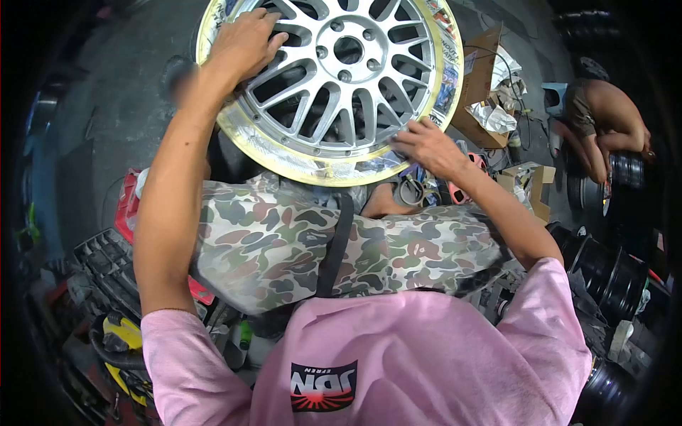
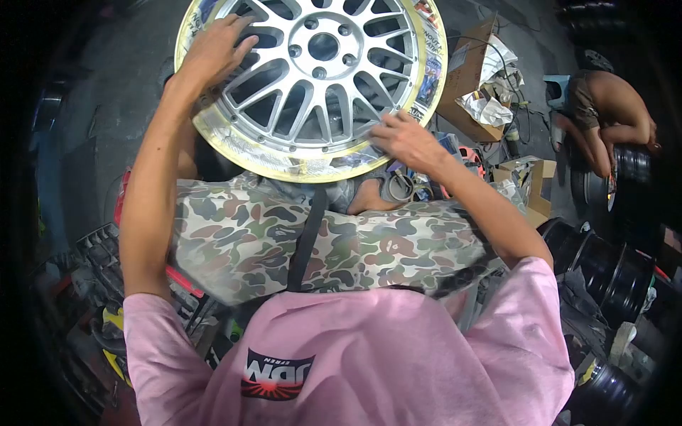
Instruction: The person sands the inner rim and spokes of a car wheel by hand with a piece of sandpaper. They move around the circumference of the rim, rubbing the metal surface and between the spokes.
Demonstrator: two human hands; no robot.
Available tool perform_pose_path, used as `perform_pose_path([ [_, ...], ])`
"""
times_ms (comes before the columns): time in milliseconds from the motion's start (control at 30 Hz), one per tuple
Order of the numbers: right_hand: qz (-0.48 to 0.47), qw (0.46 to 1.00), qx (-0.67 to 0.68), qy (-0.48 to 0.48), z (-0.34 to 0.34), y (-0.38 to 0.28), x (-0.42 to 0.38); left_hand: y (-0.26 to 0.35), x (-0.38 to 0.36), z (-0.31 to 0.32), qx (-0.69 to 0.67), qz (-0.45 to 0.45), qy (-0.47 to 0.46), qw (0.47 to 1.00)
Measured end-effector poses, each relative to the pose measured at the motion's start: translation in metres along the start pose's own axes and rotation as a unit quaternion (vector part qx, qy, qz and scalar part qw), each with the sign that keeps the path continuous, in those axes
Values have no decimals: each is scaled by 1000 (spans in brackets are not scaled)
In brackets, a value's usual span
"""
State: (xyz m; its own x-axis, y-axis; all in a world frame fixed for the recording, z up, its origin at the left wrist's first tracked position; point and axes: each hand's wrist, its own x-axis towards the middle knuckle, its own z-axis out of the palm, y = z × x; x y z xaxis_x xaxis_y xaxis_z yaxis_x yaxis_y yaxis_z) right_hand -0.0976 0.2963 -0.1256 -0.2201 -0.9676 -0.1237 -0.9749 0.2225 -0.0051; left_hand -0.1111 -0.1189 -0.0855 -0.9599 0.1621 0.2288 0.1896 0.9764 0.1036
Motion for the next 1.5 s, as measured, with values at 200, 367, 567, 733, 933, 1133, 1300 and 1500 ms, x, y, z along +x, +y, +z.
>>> perform_pose_path([
  [200, 167, 982, 76, 45, 3, -13, 0, 4, 17, 16, 82, -7, 8, 997],
  [367, 173, 972, 142, 73, 20, -41, 15, 7, 15, 17, 91, -10, -2, 996],
  [567, 119, 990, 63, 51, 17, -35, 11, 7, 18, 11, 68, -20, -31, 997],
  [733, 146, 988, 40, 23, 13, -24, 4, 7, 17, 10, 35, -16, -35, 999],
  [933, 265, 947, 135, 121, 6, -37, 3, 5, 17, 9, 20, -14, -31, 999],
  [1133, 357, 897, 157, 208, 27, -47, 17, 1, 17, 8, -13, -18, -59, 998],
  [1300, 325, 916, 184, 145, 1, -26, -13, 10, 19, -1, -7, -46, -94, 995],
  [1500, 279, 946, 119, 115, 25, -11, 0, 3, 14, 0, 2, -26, -63, 998],
])
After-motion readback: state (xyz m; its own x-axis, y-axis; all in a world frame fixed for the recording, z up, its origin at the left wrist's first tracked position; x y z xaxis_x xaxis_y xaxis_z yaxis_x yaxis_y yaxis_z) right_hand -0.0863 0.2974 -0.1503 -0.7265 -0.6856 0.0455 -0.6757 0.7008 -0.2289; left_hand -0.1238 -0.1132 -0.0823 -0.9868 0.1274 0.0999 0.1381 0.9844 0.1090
